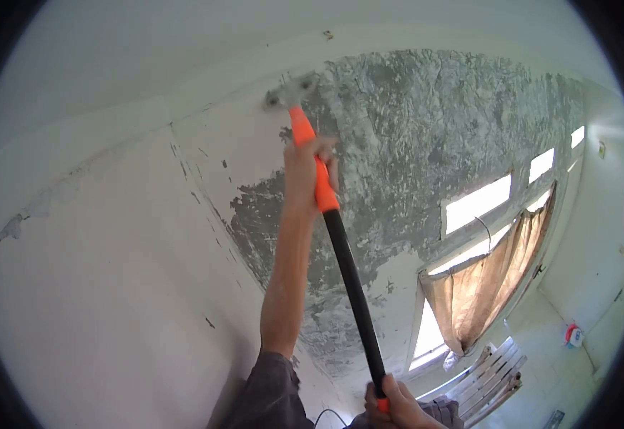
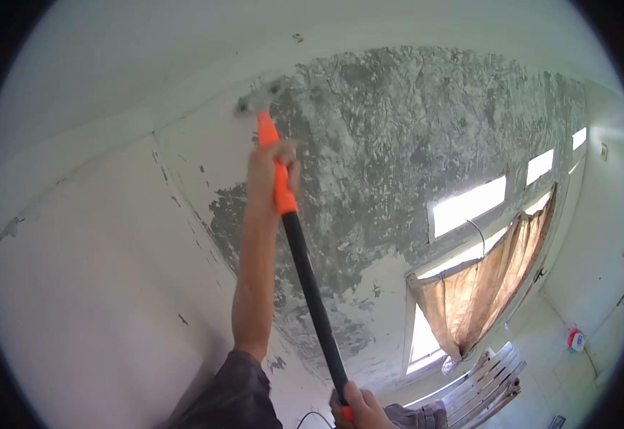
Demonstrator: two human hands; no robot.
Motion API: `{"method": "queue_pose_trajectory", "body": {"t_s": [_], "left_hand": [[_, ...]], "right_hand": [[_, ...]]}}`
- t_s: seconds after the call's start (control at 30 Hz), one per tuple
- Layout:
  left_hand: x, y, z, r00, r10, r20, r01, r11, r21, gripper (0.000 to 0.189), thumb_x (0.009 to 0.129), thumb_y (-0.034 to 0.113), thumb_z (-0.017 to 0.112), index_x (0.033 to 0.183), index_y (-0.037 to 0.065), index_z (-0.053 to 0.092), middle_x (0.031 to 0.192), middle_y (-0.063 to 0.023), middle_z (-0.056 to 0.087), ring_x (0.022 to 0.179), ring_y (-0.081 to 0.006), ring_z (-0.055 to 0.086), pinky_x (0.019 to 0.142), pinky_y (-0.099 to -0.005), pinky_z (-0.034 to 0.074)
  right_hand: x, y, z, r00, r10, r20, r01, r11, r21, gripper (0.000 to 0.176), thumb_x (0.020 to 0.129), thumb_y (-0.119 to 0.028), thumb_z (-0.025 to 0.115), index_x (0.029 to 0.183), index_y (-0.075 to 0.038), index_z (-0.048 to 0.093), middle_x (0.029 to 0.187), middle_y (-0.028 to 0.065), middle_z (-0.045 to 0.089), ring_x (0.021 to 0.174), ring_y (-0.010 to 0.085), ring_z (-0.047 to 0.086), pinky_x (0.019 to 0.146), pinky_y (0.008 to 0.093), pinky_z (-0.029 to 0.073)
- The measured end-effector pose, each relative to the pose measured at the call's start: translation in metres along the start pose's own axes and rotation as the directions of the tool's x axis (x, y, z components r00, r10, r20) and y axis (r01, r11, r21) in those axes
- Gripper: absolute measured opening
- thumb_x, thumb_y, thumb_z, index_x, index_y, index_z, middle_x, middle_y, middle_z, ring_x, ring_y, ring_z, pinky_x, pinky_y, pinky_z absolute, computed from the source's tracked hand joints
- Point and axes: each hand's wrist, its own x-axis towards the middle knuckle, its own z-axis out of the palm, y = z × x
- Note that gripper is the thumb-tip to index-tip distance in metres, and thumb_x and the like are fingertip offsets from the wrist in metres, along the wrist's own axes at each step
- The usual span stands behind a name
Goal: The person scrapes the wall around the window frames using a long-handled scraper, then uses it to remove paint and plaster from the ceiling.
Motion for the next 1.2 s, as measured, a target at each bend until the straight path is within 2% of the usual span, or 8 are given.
{"method": "queue_pose_trajectory", "body": {"t_s": [0.23,0.27,0.37,0.47,0.57,0.6,0.77,1.2], "left_hand": [[-0.012,-0.003,-0.007,0.999,-0.036,0.032,0.036,0.999,-0.008,0.023,0.079,0.009,0.058,0.067,0.009,0.039,0.056,-0.0005,0.039,0.032,-0.0137,0.040,0.030,-0.0278,0.031],[-0.009,-0.003,-0.010,0.999,-0.048,0.024,0.048,0.999,-0.011,0.023,0.079,0.009,0.058,0.067,0.009,0.039,0.056,-0.0005,0.039,0.032,-0.0137,0.040,0.030,-0.0278,0.031],[-0.005,0.007,-0.013,0.994,-0.014,0.107,0.003,0.995,0.102,0.021,0.081,0.009,0.056,0.067,0.008,0.040,0.056,-0.0007,0.041,0.032,-0.0138,0.041,0.030,-0.0275,0.031],[-0.007,0.002,-0.002,0.998,-0.057,0.016,0.057,0.998,0.023,0.018,0.082,0.009,0.055,0.069,0.007,0.042,0.057,-0.0009,0.042,0.032,-0.0139,0.040,0.030,-0.0273,0.031],[-0.008,0.000,-0.011,0.998,0.000,0.070,0.000,1.000,-0.006,0.015,0.081,0.008,0.055,0.073,0.006,0.043,0.057,-0.0011,0.043,0.032,-0.0138,0.040,0.030,-0.0272,0.031],[-0.012,-0.008,-0.010,0.998,-0.040,0.039,0.040,0.999,0.014,0.012,0.083,0.009,0.054,0.079,0.006,0.043,0.057,0.0007,0.040,0.032,-0.0129,0.039,0.029,-0.0273,0.030],[-0.015,-0.016,0.002,0.998,-0.068,0.004,0.068,0.996,-0.055,0.011,0.083,0.010,0.053,0.086,0.005,0.043,0.057,0.0020,0.038,0.032,-0.0123,0.038,0.028,-0.0276,0.029],[-0.008,-0.017,0.020,0.999,-0.045,0.020,0.046,0.997,-0.069,0.017,0.081,0.009,0.056,0.072,0.010,0.041,0.055,0.0023,0.038,0.032,-0.0120,0.038,0.032,-0.0267,0.029]], "right_hand": [[0.015,0.026,0.004,0.999,-0.032,-0.043,0.032,0.999,-0.018,0.058,0.094,-0.062,0.031,0.068,-0.012,0.043,0.044,-0.0033,0.031,0.031,0.0077,0.027,0.028,0.0234,0.021],[0.025,0.024,0.017,0.990,-0.138,-0.028,0.135,0.987,-0.089,0.058,0.095,-0.061,0.030,0.068,-0.012,0.044,0.044,-0.0032,0.031,0.031,0.0074,0.028,0.028,0.0235,0.022],[0.020,0.023,0.016,0.999,-0.052,-0.015,0.051,0.998,-0.033,0.057,0.096,-0.060,0.030,0.069,-0.012,0.044,0.044,-0.0032,0.031,0.031,0.0076,0.028,0.029,0.0231,0.022],[0.015,0.023,0.007,0.999,-0.047,-0.028,0.047,0.999,0.010,0.057,0.096,-0.060,0.031,0.070,-0.011,0.044,0.046,-0.0029,0.033,0.032,0.0080,0.028,0.030,0.0232,0.022],[0.015,0.005,0.022,0.999,-0.045,0.011,0.046,0.998,-0.048,0.057,0.096,-0.060,0.030,0.070,-0.011,0.045,0.046,-0.0029,0.033,0.034,0.0074,0.030,0.032,0.0233,0.023],[0.029,0.046,-0.019,0.996,-0.029,-0.084,0.004,0.961,-0.277,0.057,0.096,-0.059,0.030,0.070,-0.011,0.045,0.046,-0.0030,0.033,0.034,0.0076,0.030,0.031,0.0235,0.023],[-0.001,0.004,-0.001,0.999,-0.053,-0.002,0.053,0.997,-0.058,0.059,0.096,-0.060,0.029,0.069,-0.010,0.044,0.044,-0.0030,0.031,0.031,0.0077,0.028,0.029,0.0233,0.023],[-0.015,-0.003,-0.016,0.989,-0.104,-0.107,0.096,0.993,-0.071,0.060,0.094,-0.062,0.032,0.065,-0.010,0.040,0.044,-0.0029,0.031,0.030,0.0072,0.028,0.028,0.0224,0.021]]}}
